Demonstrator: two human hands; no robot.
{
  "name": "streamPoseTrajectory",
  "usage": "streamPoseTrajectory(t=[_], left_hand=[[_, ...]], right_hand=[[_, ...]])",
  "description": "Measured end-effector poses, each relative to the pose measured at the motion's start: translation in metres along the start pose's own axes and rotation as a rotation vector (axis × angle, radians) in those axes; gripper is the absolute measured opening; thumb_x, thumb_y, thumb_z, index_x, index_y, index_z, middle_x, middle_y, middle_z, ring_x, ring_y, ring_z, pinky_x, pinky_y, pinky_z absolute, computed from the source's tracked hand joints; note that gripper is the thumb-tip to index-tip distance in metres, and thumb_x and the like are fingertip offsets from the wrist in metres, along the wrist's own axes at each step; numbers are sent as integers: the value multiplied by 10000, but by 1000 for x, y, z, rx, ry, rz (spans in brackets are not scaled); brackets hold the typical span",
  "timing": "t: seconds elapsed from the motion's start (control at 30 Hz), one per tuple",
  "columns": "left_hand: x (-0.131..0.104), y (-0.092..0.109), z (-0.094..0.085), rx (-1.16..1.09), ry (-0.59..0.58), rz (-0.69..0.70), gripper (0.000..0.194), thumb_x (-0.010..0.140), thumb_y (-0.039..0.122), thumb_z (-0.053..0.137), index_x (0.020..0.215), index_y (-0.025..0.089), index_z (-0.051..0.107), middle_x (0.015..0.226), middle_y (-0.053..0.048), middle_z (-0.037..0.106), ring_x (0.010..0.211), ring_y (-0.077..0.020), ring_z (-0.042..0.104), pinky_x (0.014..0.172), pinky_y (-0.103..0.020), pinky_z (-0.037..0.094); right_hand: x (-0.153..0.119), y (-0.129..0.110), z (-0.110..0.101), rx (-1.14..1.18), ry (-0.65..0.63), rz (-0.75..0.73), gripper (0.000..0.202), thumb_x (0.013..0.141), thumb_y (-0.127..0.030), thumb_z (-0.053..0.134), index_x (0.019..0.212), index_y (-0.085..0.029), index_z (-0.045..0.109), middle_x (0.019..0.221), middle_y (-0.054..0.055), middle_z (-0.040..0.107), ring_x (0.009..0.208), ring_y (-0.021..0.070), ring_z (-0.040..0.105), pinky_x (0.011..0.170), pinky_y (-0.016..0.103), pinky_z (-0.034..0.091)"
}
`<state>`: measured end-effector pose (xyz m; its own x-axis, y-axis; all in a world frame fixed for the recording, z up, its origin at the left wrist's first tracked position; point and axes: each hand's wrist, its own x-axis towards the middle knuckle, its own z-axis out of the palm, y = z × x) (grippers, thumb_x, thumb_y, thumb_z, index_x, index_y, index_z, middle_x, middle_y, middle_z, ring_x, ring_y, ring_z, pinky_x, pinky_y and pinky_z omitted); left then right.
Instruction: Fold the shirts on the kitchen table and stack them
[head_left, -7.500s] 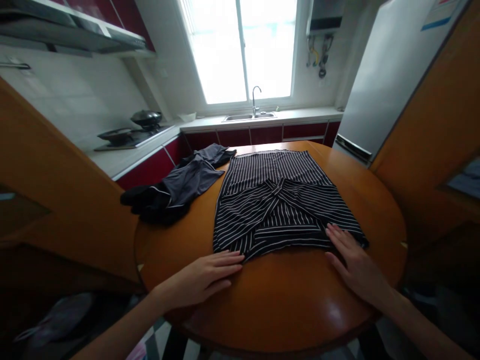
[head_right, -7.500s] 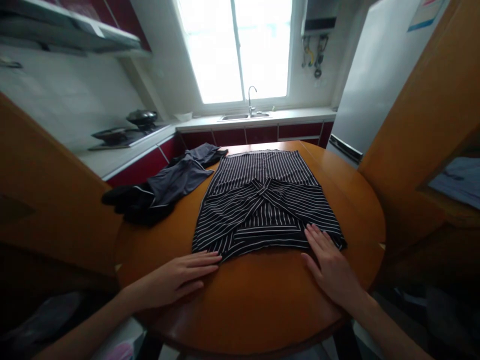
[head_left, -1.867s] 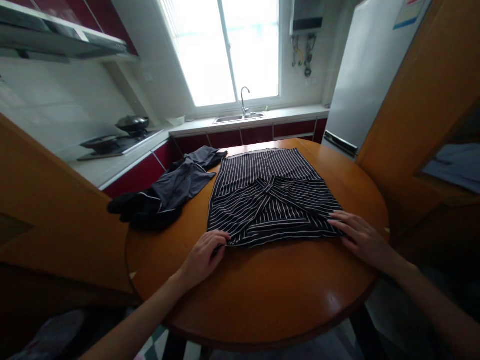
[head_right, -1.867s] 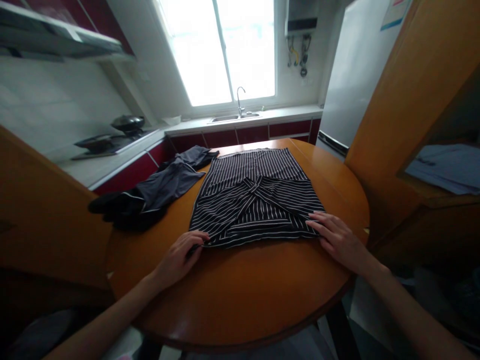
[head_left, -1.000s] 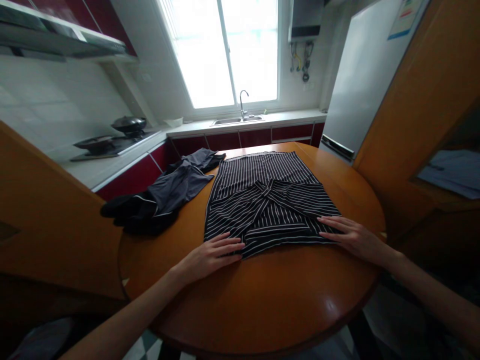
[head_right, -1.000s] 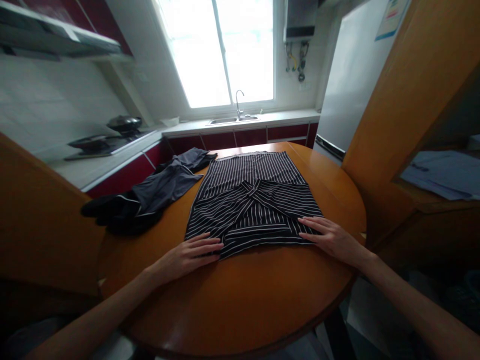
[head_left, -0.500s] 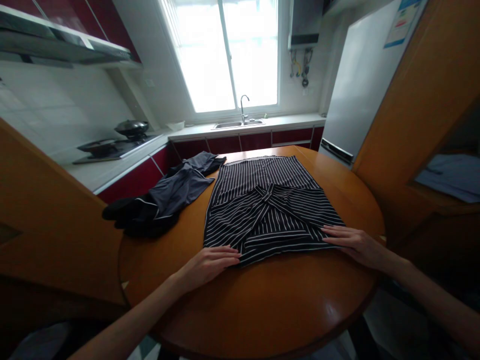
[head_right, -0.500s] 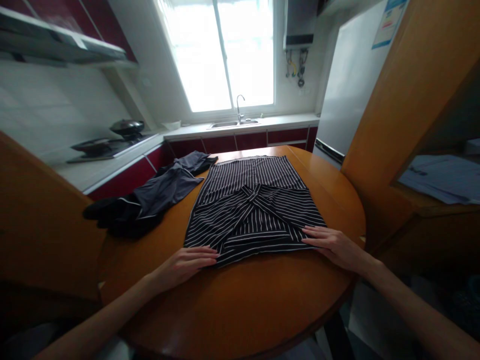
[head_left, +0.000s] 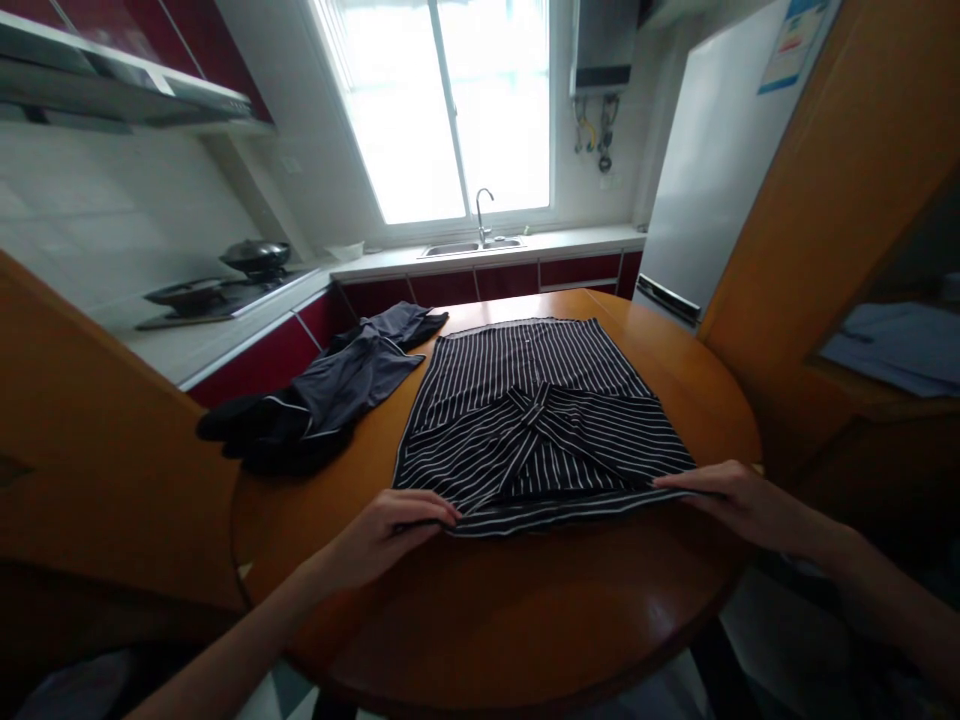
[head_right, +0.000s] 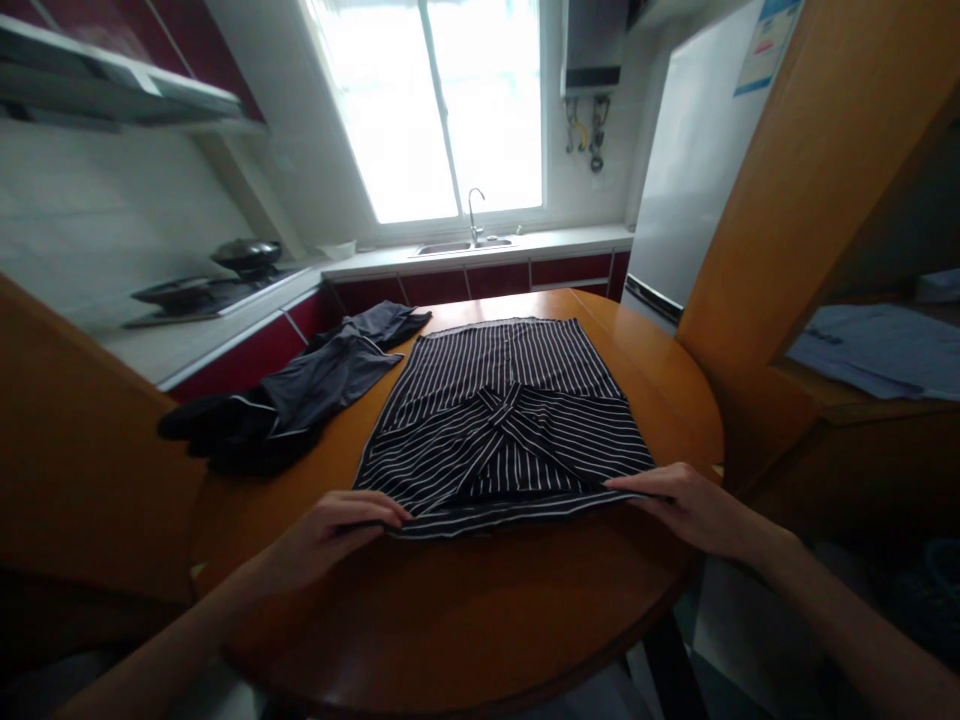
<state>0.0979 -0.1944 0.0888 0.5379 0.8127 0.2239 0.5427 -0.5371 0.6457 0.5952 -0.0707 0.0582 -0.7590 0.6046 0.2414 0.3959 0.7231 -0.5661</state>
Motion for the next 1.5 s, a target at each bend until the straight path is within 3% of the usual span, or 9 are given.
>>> streamPoseTrajectory(t=[0.2, 0.37, 0.5, 0.67, 0.77, 0.93, 1.1, 1.27, 1.5], left_hand=[[48, -23, -40, -176, -22, -268, 299, 916, 424, 664, 998, 160, 779, 895, -54, 761, 830, -195, 696, 750, -269, 556], [90, -58, -65, -530, 25, -601, 380, 784, 465, 792, 974, 142, 731, 846, -42, 737, 719, -159, 676, 634, -231, 524], [124, -101, -83, -669, -9, -751, 418, 702, 428, 861, 972, 146, 712, 825, -35, 723, 658, -145, 669, 583, -226, 516], [157, -153, -91, -588, -86, -897, 433, 607, 460, 910, 878, 173, 730, 753, -21, 701, 607, -143, 633, 515, -225, 478], [165, -172, -95, -494, -160, -859, 461, 594, 540, 895, 818, 174, 729, 711, -8, 662, 605, -135, 592, 524, -225, 448], [165, -186, -101, -143, -236, -652, 467, 710, 637, 751, 789, 178, 724, 644, 22, 572, 579, -122, 473, 523, -231, 340], [157, -186, -89, 63, -33, -471, 436, 846, 601, 571, 746, 186, 655, 677, 15, 570, 654, -152, 496, 609, -248, 377], [156, -190, -83, 262, 244, -387, 392, 921, 528, 460, 788, 193, 616, 743, -8, 622, 719, -175, 554, 679, -259, 420], [172, -208, -84, 385, 272, -467, 341, 915, 475, 451, 821, 210, 643, 788, -41, 682, 746, -210, 623, 695, -284, 434]], right_hand=[[53, 3, -30, 105, -65, 78, 402, 976, -520, 523, 1099, -220, 759, 1021, 57, 771, 923, 246, 709, 828, 352, 570], [107, 36, -56, 154, -146, 157, 470, 888, -617, 595, 930, -173, 748, 852, 41, 728, 790, 209, 651, 729, 322, 536], [155, 72, -65, 343, -190, 394, 363, 794, -531, 708, 889, -182, 734, 847, 43, 731, 736, 187, 653, 657, 287, 534], [204, 105, -54, 531, -307, 728, 234, 666, -360, 807, 762, -176, 699, 734, 37, 701, 639, 155, 637, 569, 241, 507], [216, 121, -45, 476, -308, 731, 221, 669, -362, 800, 719, -178, 689, 698, 23, 680, 627, 150, 617, 565, 242, 485], [209, 139, -32, 283, -168, 551, 305, 746, -468, 706, 778, -165, 725, 723, 23, 677, 663, 156, 590, 616, 264, 450], [195, 138, -18, 154, 39, 415, 393, 820, -527, 590, 779, -158, 719, 744, 46, 690, 716, 193, 608, 693, 304, 460], [205, 142, -26, 85, 173, 337, 362, 868, -480, 545, 813, -171, 727, 807, 60, 720, 783, 216, 637, 742, 312, 470], [251, 165, -27, 21, 118, 444, 275, 807, -372, 585, 750, -149, 735, 719, 59, 721, 687, 196, 633, 638, 281, 458]])
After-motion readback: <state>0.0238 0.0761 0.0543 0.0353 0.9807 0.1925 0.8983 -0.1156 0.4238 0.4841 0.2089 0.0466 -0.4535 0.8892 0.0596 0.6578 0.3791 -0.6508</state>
